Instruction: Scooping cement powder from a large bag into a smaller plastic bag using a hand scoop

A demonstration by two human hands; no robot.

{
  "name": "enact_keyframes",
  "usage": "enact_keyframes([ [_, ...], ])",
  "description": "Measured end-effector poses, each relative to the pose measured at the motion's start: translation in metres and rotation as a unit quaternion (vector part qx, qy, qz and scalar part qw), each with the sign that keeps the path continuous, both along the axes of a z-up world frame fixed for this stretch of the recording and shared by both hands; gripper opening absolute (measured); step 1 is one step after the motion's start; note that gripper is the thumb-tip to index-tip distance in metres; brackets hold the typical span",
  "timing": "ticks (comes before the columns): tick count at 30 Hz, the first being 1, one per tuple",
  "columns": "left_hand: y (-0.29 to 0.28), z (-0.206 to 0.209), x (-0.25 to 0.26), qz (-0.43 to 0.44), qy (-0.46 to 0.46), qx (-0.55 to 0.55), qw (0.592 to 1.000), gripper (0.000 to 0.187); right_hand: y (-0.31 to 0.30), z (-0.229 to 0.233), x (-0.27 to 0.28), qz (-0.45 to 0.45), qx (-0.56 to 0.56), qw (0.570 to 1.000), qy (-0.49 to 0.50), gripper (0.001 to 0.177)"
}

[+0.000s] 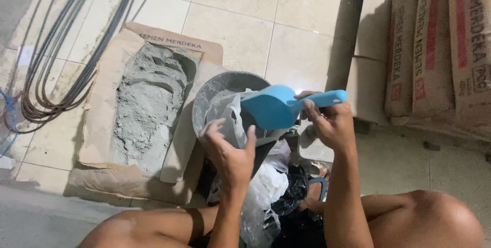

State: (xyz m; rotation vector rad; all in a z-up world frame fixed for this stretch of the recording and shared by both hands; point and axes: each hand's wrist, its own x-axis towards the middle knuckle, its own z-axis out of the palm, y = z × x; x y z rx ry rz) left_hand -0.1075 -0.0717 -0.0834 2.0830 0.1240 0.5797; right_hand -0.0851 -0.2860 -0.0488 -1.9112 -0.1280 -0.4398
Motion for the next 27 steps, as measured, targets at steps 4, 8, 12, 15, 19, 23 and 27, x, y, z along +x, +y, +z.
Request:
enact_keyframes([
  [4, 0.007, -0.025, 0.008, 0.008, 0.109, -0.019, 0.994, 0.068, 0.013, 0.023, -0.003, -0.019, -0.017, 1.000, 0.012, 0.014],
  [8, 0.012, -0.027, 0.007, -0.033, 0.209, -0.178, 0.961, 0.027, 0.022, 0.041, -0.003, 0.086, -0.050, 0.993, 0.057, 0.018],
  [12, 0.020, -0.009, -0.002, -0.027, 0.141, -0.283, 0.948, 0.027, 0.000, 0.010, 0.000, 0.084, -0.073, 0.993, 0.038, 0.019],
  [15, 0.020, 0.012, 0.002, -0.020, 0.150, -0.384, 0.911, 0.022, 0.009, 0.024, -0.004, 0.044, -0.038, 0.998, 0.032, 0.017],
  [19, 0.024, 0.004, -0.013, -0.030, 0.166, -0.467, 0.868, 0.020, 0.014, 0.025, -0.012, 0.055, -0.071, 0.995, 0.033, 0.012],
  [23, 0.035, -0.003, -0.021, -0.088, 0.182, -0.537, 0.819, 0.041, 0.005, 0.010, -0.002, 0.022, -0.052, 0.998, -0.012, 0.027],
  [27, 0.041, -0.006, -0.023, -0.070, 0.198, -0.617, 0.758, 0.048, 0.008, 0.014, -0.003, -0.003, -0.037, 0.999, -0.019, 0.019],
])
